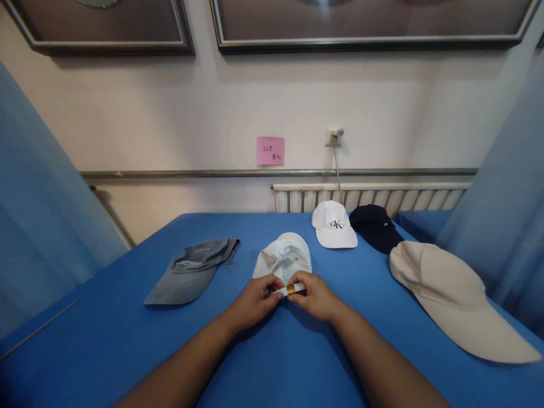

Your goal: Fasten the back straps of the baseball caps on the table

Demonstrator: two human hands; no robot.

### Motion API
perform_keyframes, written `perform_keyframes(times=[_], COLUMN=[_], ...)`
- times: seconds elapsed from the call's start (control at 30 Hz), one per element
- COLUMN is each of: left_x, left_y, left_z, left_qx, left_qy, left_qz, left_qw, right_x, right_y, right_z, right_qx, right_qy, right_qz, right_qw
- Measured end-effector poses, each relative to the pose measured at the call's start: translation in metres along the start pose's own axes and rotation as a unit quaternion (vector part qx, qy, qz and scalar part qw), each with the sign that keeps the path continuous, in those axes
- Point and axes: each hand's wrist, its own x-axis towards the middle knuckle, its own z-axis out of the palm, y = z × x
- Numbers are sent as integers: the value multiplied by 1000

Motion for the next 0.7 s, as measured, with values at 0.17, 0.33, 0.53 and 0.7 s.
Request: perform_keyframes(times=[0.17, 0.33, 0.53, 0.7], left_x=[1, 1, 3, 4], left_y=[-2, -1, -3, -6], left_z=[-2, -8, -18, -20], left_qx=[3, 29, 45, 55], left_qy=[11, 24, 19, 20], left_qz=[-8, -21, -33, -35], left_qw=[1000, 999, 998, 998], right_x=[1, 1, 8, 14], right_y=[2, 6, 17, 35], right_z=[1, -1, -6, -3], right_qx=[37, 75, 148, 123], right_qy=[-9, 15, 93, 127], right_qz=[14, 20, 34, 50], right_qw=[999, 997, 984, 983])
